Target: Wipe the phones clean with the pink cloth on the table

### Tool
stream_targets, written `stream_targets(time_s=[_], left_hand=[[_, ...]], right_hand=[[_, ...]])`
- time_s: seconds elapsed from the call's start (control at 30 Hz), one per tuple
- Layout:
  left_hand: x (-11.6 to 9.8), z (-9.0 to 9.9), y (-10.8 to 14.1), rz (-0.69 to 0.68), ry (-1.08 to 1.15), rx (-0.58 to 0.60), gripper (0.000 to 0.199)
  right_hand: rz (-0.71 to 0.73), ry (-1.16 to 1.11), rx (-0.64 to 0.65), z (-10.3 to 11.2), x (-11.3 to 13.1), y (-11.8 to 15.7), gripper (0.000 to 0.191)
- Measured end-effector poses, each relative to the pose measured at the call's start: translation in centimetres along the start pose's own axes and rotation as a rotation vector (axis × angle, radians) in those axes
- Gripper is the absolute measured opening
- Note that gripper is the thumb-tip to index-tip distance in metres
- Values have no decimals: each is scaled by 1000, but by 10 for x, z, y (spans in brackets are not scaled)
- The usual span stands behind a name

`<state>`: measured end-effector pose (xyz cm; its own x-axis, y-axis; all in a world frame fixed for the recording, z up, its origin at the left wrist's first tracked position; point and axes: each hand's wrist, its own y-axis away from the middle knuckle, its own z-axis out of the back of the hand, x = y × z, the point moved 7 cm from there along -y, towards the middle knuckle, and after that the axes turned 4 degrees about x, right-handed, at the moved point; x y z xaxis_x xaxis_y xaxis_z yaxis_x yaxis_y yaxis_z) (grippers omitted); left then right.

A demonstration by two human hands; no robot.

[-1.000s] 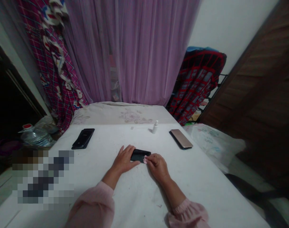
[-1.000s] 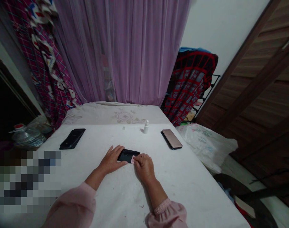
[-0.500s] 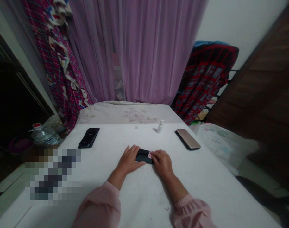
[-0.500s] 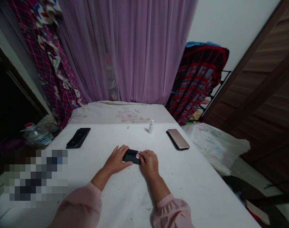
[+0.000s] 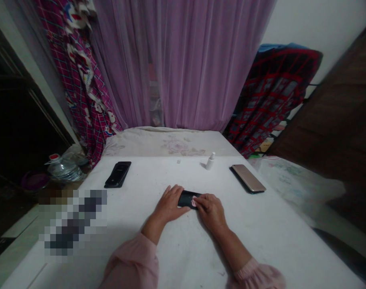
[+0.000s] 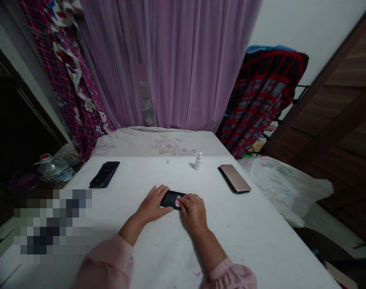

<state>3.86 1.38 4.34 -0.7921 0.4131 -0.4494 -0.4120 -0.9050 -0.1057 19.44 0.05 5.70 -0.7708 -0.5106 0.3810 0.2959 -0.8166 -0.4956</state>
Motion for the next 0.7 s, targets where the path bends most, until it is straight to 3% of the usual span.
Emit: stream_targets(time_s=[0.13,0.33,0.57,0.7], left_hand=[[1,1,-1,6,5,-12,62],[3,0,-1,-15,26,-12,62],[4,-1,-3,-16,36,10,63],[3,1,-3,-15,43,7,61]], right_hand=[[66,-1,17,5,4,4,15],[83,-14,25,18,-15,12,16],[123,-52,60,5,8,-1,14],[131,-60,59,8,7,3,15]])
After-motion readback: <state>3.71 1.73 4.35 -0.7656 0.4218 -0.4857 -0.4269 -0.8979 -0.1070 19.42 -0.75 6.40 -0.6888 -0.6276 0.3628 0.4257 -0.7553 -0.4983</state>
